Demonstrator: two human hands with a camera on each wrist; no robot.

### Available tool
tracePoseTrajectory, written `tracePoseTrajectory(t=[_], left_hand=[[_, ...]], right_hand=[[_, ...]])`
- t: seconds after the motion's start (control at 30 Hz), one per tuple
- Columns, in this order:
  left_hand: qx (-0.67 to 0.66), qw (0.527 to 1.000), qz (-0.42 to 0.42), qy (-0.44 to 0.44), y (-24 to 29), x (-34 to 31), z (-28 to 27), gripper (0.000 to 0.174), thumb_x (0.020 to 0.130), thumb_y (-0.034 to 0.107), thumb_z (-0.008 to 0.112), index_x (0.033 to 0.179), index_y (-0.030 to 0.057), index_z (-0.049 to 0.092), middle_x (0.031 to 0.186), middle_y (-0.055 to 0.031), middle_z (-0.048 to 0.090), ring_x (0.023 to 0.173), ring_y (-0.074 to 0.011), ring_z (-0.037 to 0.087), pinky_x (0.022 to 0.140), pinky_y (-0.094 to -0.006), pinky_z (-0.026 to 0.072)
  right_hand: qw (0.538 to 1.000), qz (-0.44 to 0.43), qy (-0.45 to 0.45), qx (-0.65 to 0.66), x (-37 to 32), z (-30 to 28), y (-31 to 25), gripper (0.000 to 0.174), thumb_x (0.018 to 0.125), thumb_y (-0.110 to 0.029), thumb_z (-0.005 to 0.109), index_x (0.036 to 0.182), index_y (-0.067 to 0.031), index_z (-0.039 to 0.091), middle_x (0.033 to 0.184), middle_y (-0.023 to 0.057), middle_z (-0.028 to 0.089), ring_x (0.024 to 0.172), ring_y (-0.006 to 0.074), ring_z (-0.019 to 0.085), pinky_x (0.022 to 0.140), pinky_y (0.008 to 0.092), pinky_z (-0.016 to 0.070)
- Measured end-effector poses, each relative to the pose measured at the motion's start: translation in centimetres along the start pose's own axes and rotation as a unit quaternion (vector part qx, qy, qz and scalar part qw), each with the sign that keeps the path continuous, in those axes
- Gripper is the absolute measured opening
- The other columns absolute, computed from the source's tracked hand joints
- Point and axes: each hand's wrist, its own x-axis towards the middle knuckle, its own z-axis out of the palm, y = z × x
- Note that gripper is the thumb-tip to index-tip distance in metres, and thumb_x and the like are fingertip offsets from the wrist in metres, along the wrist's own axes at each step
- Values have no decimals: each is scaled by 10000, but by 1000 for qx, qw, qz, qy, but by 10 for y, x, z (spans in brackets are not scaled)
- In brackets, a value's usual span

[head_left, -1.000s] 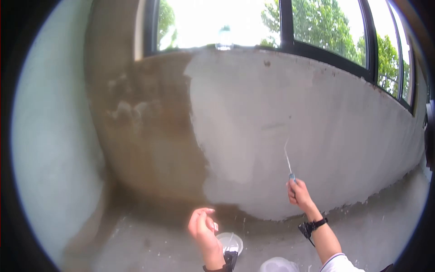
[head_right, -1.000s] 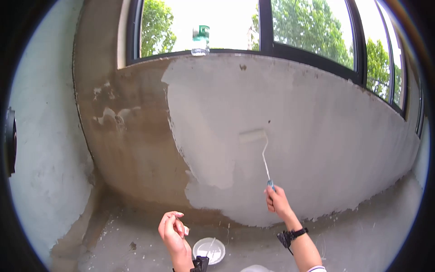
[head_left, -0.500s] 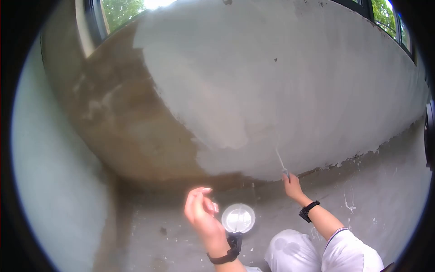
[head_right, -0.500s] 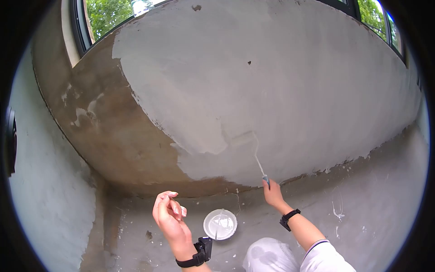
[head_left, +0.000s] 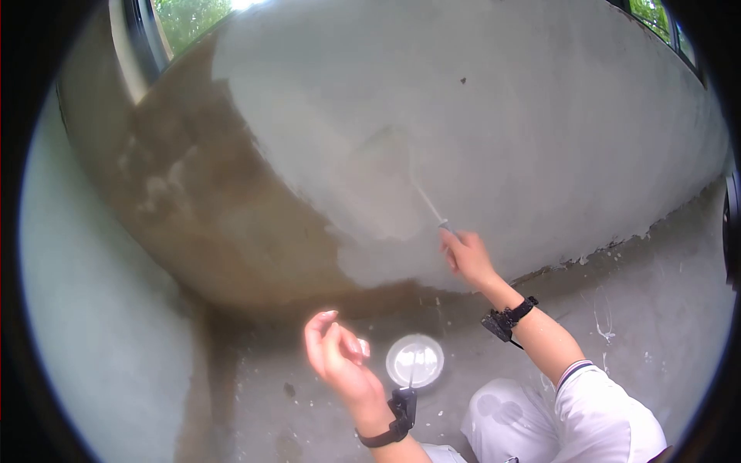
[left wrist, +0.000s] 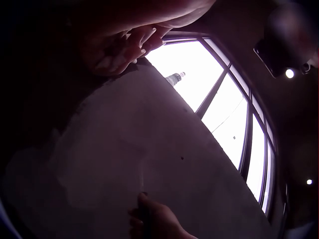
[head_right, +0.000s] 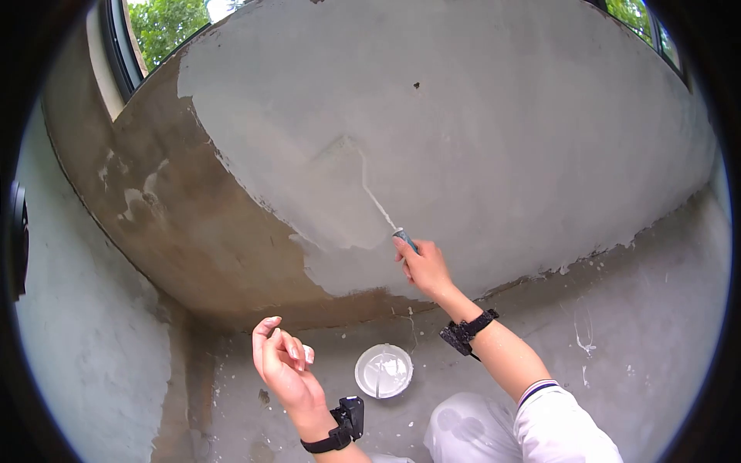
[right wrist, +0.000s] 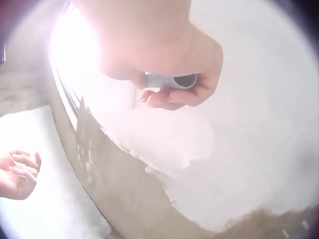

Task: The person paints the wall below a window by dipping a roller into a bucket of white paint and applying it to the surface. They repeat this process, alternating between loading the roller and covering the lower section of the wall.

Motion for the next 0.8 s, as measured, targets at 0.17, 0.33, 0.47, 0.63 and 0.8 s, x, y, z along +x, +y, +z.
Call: tracePoseTrajectory(t=[0.17, 0.33, 0.47, 0.63, 0.8], left_hand=[[-2, 1000, 15, -10, 30, 2, -13, 155, 967, 91, 439, 1064, 36, 546, 585, 24, 390, 484, -48, 315, 480, -240, 305], [-26, 998, 38, 34, 36, 11, -19, 193, 950, 80, 432, 1116, 39, 521, 595, 24, 398, 487, -53, 311, 482, -238, 310], [-24, 998, 27, 49, 37, 17, -37, 208, 940, 81, 440, 1127, 44, 523, 596, 25, 393, 486, -53, 306, 482, -240, 314], [-29, 998, 37, 42, 35, 15, -41, 189, 950, 92, 443, 1111, 41, 528, 604, 23, 381, 478, -51, 306, 476, -242, 312], [-22, 998, 49, 13, 40, 0, -44, 165, 959, 106, 454, 1083, 26, 527, 586, 26, 365, 471, -50, 300, 476, -241, 305]], right_hand=[[993, 0, 20, -116, -8, 2, 110, 488, 979, -414, 557, 762, 21, 604, 552, 126, 554, 506, 274, 545, 529, 395, 447], [937, 8, 49, -346, -63, -46, 240, 533, 957, -427, 558, 761, 63, 630, 717, 283, 620, 743, 472, 619, 669, 512, 465], [937, 47, 32, -344, -69, -27, 226, 549, 950, -455, 548, 800, 61, 665, 758, 292, 641, 792, 486, 626, 723, 536, 479], [943, -29, 32, -330, -21, 38, 120, 536, 935, -496, 551, 795, 6, 676, 725, 235, 643, 743, 448, 632, 646, 508, 471], [911, -122, 42, -392, 5, 66, 73, 519, 942, -508, 535, 873, -12, 673, 766, 226, 659, 770, 442, 637, 666, 511, 482]])
